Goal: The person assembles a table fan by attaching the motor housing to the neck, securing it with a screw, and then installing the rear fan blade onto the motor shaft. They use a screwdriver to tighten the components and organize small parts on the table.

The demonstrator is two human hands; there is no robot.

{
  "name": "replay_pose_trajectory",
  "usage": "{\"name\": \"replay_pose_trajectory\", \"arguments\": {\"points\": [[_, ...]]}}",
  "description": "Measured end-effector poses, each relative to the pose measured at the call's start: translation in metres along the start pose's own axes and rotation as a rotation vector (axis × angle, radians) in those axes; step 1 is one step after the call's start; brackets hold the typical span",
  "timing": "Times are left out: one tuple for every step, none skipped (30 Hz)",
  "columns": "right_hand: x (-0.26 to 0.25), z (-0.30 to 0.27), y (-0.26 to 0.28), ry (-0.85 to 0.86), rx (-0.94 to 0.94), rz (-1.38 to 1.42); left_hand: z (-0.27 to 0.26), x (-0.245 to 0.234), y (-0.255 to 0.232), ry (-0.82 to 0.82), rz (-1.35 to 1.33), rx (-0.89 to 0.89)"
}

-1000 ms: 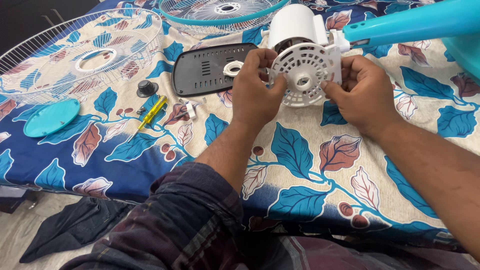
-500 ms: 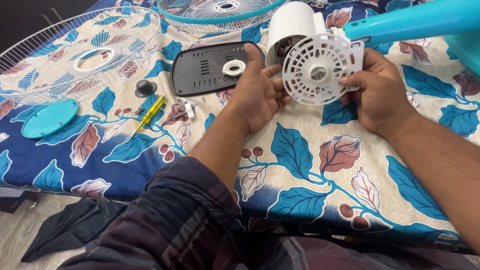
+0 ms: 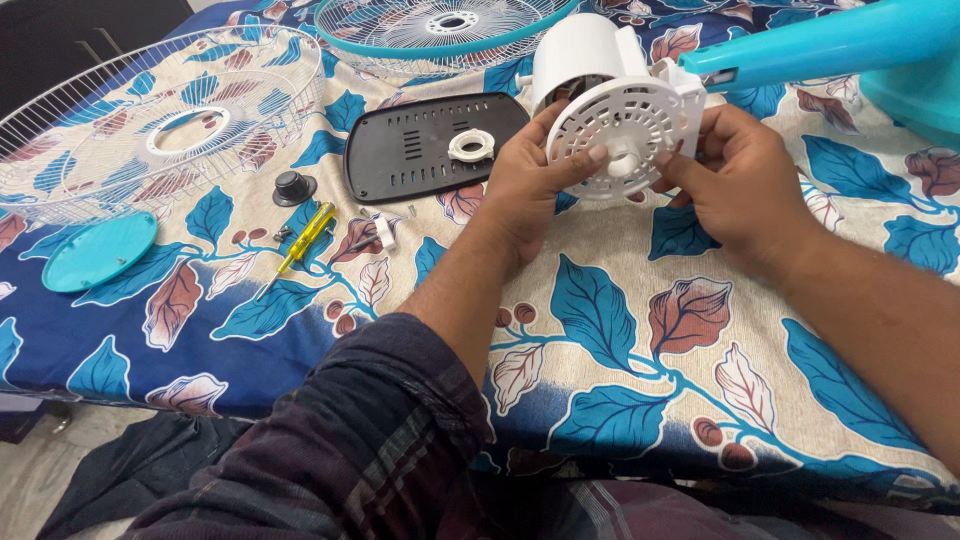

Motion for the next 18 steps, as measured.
{"name": "replay_pose_trajectory", "arguments": {"points": [[0.000, 0.002, 0.001, 0.009, 0.047, -0.019, 0.001, 0.000, 0.001, -0.017, 0.008, -0.005], [0.000, 0.005, 0.003, 0.019, 0.094, -0.038, 0.001, 0.001, 0.002, -0.034, 0.016, -0.011], [0.000, 0.008, 0.004, 0.030, 0.141, -0.057, 0.000, 0.001, 0.003, -0.058, 0.042, -0.016], [0.000, 0.011, 0.006, 0.024, 0.145, -0.087, -0.001, 0.002, 0.003, -0.081, 0.067, -0.020], [-0.001, 0.013, 0.009, 0.017, 0.148, -0.118, -0.001, 0.002, 0.004, -0.104, 0.092, -0.025], [-0.001, 0.014, 0.010, 0.010, 0.151, -0.148, -0.001, 0.004, 0.003, -0.100, 0.091, -0.015], [-0.002, 0.015, 0.012, 0.027, 0.130, -0.159, -0.002, 0.006, 0.004, -0.097, 0.089, -0.005], [-0.003, 0.015, 0.014, 0.043, 0.110, -0.169, -0.002, 0.007, 0.004, -0.093, 0.087, 0.004], [-0.003, 0.016, 0.016, 0.059, 0.087, -0.179, -0.002, 0.006, 0.004, -0.100, 0.103, 0.001], [-0.003, 0.016, 0.015, 0.052, 0.103, -0.178, -0.002, 0.006, 0.005, -0.106, 0.118, -0.002], [-0.002, 0.018, 0.014, 0.047, 0.117, -0.177, -0.002, 0.005, 0.005, -0.114, 0.134, -0.005], [-0.001, 0.019, 0.012, 0.041, 0.132, -0.177, -0.002, 0.005, 0.006, -0.112, 0.111, -0.006], [0.005, 0.020, 0.008, 0.171, 0.193, -0.009, -0.002, 0.004, 0.007, -0.110, 0.089, -0.007], [0.011, 0.019, 0.005, 0.300, 0.255, 0.160, -0.002, 0.003, 0.009, -0.107, 0.067, -0.009], [0.016, 0.018, 0.003, 0.427, 0.318, 0.331, -0.001, 0.002, 0.010, -0.111, 0.067, -0.004], [0.018, 0.018, 0.002, 0.510, 0.346, 0.434, -0.001, 0.001, 0.011, -0.114, 0.067, 0.002], [0.017, 0.017, 0.003, 0.591, 0.374, 0.537, 0.000, 0.001, 0.013, -0.115, 0.066, 0.006], [0.018, 0.016, 0.004, 0.671, 0.400, 0.641, 0.001, 0.001, 0.014, -0.131, 0.035, 0.032]]}}
Point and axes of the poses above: each hand's wrist, its own z-axis towards the middle knuckle, its own x-axis out of the palm, y = z × x, the point moved 4 cm from there along z, towards the middle knuckle, and after that the axes turned 13 degrees about x, right-handed, at the moved point
